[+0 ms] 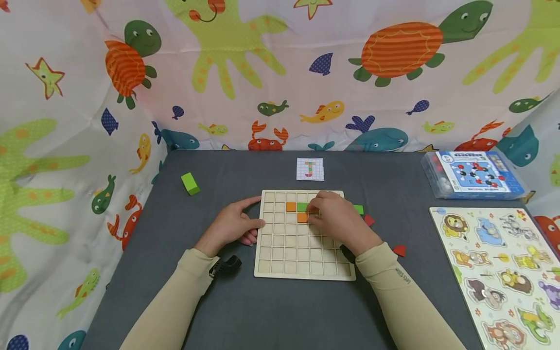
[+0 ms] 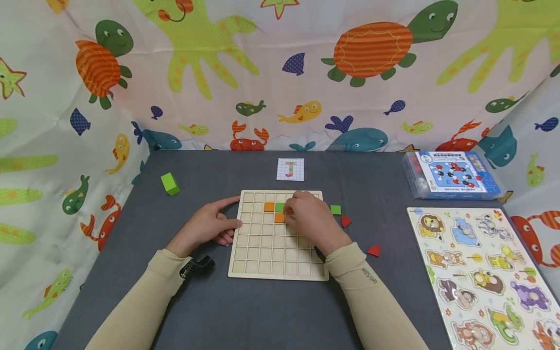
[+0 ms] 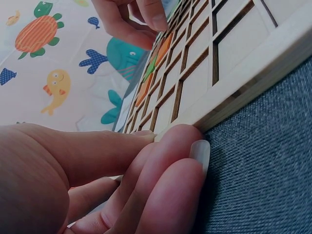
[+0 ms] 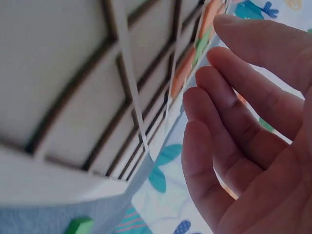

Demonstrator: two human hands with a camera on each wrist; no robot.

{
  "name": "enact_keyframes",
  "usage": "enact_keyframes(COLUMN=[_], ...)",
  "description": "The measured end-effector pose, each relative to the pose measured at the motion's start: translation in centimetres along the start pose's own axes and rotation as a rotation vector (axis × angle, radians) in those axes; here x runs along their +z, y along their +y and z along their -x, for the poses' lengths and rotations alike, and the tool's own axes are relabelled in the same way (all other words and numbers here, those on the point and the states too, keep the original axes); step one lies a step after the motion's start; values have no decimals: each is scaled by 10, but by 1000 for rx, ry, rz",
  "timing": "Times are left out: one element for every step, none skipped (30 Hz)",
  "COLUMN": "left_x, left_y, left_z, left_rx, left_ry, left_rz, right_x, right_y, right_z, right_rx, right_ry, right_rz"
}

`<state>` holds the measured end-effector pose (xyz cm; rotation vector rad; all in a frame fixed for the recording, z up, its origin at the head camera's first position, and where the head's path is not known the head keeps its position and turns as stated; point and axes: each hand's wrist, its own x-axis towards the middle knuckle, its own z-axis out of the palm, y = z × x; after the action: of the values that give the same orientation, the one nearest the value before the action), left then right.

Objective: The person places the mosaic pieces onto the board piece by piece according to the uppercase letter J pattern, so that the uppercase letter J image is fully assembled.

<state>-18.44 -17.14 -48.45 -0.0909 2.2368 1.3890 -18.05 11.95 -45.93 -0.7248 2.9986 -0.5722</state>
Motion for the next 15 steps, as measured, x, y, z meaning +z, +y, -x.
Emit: enact_keyframes(left_x=[0,1,1,2,2,3,3,4,4,4,4,4,3,2,1], left_y=[0,0,0,0,0,1,1,1,0,0,0,-1,-1,-1,-2], left_z=[0,0,0,0,-1,-1,-1,-1,-1,-1,-1,-1,-1,-1,-1], left_rx=[0,0,0,1,3,2,2,4,6,8,10,9,9,9,11], left_ry=[3,5,5,3,1,-2,-6,-9,-12,-12,-10,-8,-4,0,2], left_rz=[0,-2,-6,-6,-7,-5,-4,-5,-5,-4,-6,-5,-7,-6,-4], right_x=[-2,-5,-8,-11,-14,-17,-20,-23,-26,-29,-32,-34,-36,-38,-40], right_y=[3,6,10,14,19,24,29,34,39,44,48,51,55,58,61], right_z=[1,2,3,6,8,12,16,20,24,28,32,36,40,44,48], right_rx=[11,26,45,67,87,111,133,151,166,178,184,190,194,194,194], right_ry=[-5,-10,-12,-13,-11,-9,-6,-4,-2,-4,-5,-10,-13,-17,-18], right_rz=[-9,-19,-28,-37,-49,-58,-64,-65,-64,-64,-62,-60,-55,-52,-52])
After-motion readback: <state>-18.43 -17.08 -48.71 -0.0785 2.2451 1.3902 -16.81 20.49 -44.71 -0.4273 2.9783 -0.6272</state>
